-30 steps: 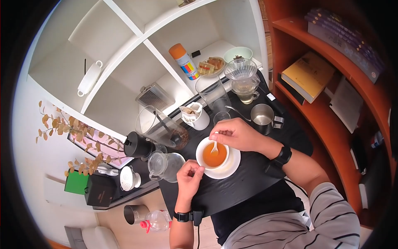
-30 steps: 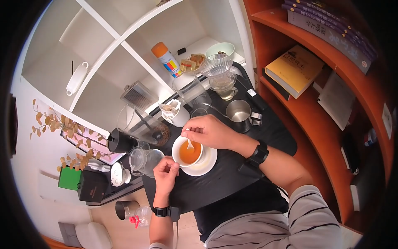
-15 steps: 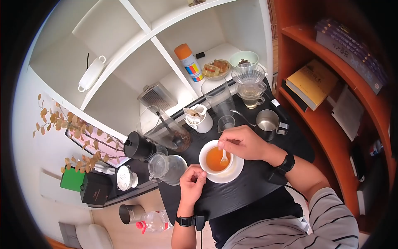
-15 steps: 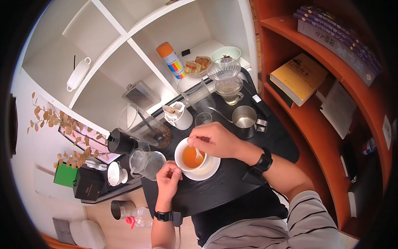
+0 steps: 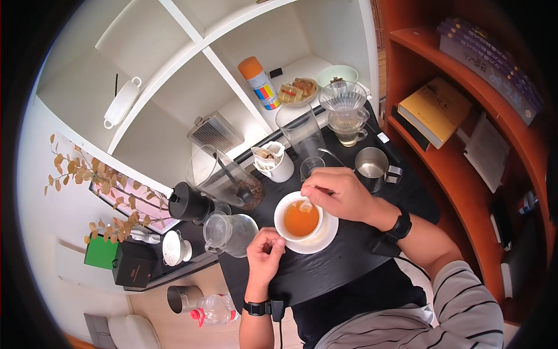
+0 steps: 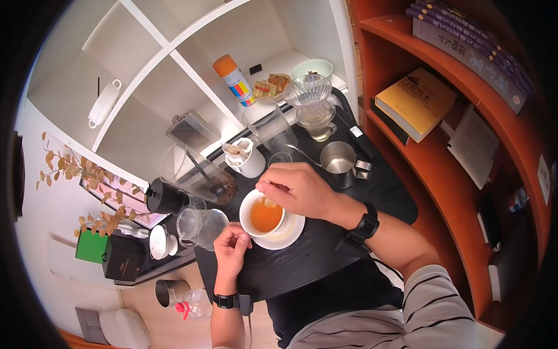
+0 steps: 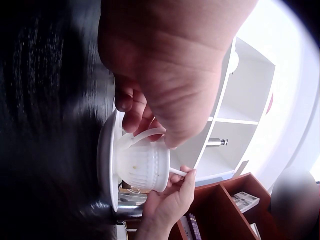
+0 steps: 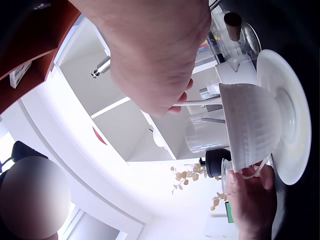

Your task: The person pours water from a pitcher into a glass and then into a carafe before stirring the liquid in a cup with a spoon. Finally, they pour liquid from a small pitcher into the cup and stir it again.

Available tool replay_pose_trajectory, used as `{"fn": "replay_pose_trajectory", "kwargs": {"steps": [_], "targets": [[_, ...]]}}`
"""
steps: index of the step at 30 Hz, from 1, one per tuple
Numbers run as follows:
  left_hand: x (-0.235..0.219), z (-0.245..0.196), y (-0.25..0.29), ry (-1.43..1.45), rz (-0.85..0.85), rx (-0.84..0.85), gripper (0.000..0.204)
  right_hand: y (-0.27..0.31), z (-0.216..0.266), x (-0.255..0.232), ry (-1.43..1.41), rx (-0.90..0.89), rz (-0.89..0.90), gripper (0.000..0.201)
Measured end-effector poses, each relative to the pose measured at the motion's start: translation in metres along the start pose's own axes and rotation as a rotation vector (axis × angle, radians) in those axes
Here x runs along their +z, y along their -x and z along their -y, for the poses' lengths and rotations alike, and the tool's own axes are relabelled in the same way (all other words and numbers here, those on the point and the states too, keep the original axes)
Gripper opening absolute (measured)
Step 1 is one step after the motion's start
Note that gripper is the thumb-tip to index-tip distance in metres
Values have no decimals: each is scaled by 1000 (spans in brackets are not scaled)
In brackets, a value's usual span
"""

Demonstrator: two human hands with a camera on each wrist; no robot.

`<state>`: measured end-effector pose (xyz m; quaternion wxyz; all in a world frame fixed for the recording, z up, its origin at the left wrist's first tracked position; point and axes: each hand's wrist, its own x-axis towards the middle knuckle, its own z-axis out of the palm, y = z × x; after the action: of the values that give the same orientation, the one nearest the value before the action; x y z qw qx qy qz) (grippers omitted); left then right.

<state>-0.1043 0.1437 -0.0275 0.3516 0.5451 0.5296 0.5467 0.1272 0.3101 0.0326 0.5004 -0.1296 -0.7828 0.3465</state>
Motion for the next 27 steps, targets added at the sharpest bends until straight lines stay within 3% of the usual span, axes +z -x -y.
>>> {"fn": "replay_pose_trajectory", "kwargs": {"steps": [4,6,9,13,18,24,27], "targets": [[0,-1,1,38,-6,-8,8,3,5,-1,-27,76,53,17],[2,-4,0,29,-8,-11,8,4,6,1,-176,121,135,16],[2,-5,0,18,-7,-7,8,5,7,5,-151,91,212,15],[1,-3,0,24,0,-1,8,6,3,9,-121,30,177,14],[1,-4,0,24,2,-4,8,2,2,7,25,-44,-8,14],[0,-2,-1,10,13,3,11,4,3,2,-72,89,115,17],[-1,-1,-1,-11,24,11,13,6,2,6,-134,45,181,11]]}}
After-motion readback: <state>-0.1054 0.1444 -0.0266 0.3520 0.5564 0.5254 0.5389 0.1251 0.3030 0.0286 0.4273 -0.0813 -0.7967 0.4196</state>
